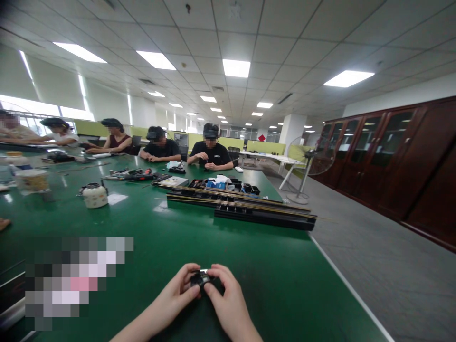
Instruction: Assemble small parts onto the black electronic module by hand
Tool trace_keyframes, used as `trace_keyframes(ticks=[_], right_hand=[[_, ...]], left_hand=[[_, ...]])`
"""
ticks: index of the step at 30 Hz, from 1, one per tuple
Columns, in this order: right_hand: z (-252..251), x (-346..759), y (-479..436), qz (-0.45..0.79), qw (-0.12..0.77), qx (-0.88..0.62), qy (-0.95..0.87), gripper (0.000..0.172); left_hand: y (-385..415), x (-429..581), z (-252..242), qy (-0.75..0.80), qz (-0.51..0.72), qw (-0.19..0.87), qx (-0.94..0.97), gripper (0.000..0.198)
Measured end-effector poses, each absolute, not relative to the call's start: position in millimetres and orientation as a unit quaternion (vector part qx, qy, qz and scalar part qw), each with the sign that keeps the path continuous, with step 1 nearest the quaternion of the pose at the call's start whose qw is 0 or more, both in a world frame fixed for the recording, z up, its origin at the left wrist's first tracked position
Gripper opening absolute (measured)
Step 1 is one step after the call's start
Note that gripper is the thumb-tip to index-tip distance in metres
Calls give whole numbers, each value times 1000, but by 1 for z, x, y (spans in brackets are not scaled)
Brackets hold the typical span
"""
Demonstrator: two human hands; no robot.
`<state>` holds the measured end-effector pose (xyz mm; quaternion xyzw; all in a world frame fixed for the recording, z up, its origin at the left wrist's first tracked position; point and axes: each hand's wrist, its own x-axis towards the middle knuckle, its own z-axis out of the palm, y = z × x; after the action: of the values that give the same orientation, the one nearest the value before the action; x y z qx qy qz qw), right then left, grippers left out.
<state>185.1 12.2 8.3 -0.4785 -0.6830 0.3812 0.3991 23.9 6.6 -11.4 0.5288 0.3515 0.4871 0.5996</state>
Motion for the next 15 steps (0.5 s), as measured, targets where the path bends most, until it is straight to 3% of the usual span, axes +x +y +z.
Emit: trace_keyframes(ticks=[10, 15], right_hand=[[3, 184, 13, 366, 444, -453, -681, 20], [5, 187, 16, 358, 482, -472, -646, 26]], left_hand=[[5, 25, -11, 350, 488, 596, 532, 32], [5, 25, -10, 367, 485, 584, 538, 31]])
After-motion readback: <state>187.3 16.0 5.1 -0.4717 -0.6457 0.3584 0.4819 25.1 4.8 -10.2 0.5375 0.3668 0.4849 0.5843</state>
